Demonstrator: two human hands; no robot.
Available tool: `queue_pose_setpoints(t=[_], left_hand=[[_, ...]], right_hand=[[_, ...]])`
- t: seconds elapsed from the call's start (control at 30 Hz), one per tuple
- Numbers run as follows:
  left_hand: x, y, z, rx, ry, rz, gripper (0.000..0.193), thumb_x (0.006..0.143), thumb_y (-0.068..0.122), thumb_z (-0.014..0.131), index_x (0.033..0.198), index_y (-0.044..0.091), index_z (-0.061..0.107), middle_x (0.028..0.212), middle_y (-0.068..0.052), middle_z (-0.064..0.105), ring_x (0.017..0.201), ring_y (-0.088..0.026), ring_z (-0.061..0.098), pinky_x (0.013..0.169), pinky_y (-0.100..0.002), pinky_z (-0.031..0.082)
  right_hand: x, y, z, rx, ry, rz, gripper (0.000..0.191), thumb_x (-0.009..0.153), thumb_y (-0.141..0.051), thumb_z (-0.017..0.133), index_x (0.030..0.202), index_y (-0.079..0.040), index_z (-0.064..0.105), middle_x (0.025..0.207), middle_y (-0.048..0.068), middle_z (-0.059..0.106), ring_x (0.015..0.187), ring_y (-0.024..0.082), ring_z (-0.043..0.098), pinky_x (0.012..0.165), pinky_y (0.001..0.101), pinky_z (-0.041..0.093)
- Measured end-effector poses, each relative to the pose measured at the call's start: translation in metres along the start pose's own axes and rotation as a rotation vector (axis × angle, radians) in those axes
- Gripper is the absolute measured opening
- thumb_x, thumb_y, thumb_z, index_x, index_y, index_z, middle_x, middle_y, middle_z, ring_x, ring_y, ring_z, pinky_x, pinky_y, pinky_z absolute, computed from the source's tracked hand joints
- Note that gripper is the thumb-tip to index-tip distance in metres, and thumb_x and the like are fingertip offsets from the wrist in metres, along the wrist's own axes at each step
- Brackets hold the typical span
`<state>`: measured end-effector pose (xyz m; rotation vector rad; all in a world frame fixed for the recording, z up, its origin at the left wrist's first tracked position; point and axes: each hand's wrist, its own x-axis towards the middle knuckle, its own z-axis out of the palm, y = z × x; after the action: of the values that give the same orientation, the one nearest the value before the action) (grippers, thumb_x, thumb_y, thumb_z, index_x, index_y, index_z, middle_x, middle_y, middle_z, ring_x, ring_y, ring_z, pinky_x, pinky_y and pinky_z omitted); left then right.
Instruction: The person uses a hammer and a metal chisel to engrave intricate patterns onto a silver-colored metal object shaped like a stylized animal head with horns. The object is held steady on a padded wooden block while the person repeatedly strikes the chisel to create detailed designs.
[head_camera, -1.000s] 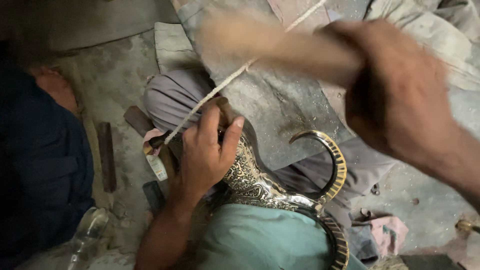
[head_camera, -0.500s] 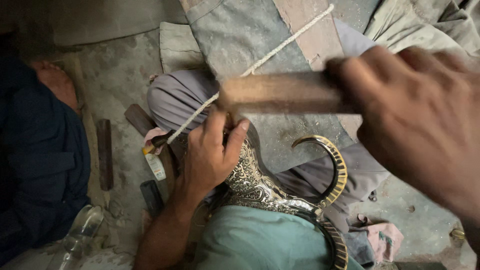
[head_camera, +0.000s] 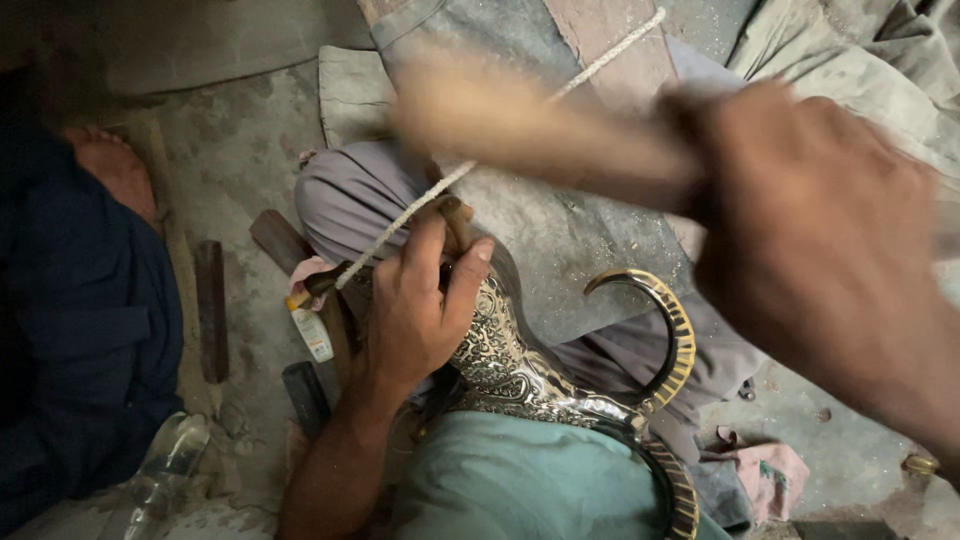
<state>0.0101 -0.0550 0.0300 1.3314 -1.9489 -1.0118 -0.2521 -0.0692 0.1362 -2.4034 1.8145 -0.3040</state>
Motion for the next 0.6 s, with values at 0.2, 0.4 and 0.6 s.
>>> queue_pose_setpoints(t=[0.2,0.4,0.6], left_hand=[[-0.001,0.005,0.002,-0.023,0.054,-0.028,0.021,0.103,0.013,0.066,0.115,-0.001,0.055,0.082,-0.011,0.07,0.069,-0.022,0.071,0.061,-0.034,0.056],[0.011,0.015,0.003,0.036,-0.014,-0.032,0.019,0.103,0.013,0.068,0.109,0.001,0.054,0.085,-0.012,0.072,0.077,-0.022,0.076,0.068,-0.035,0.057],[0.028,0.015,0.003,0.073,-0.197,0.053,0.028,0.102,0.016,0.067,0.12,0.0,0.054,0.083,-0.019,0.069,0.076,-0.036,0.072,0.066,-0.043,0.052]], right_hand=[[-0.008,0.01,0.015,0.192,0.118,-0.075,0.055,0.077,0.01,0.062,0.13,-0.005,0.063,0.101,0.018,0.064,0.095,0.04,0.065,0.082,0.0492,0.051],[-0.037,0.033,0.03,-0.103,0.146,-0.064,0.04,0.093,0.002,0.074,0.13,-0.01,0.066,0.101,0.012,0.067,0.088,0.034,0.065,0.08,0.0469,0.05],[-0.051,0.053,0.054,0.213,0.155,0.108,0.054,0.084,0.003,0.071,0.136,-0.003,0.054,0.112,0.021,0.064,0.097,0.043,0.064,0.082,0.0508,0.051]])
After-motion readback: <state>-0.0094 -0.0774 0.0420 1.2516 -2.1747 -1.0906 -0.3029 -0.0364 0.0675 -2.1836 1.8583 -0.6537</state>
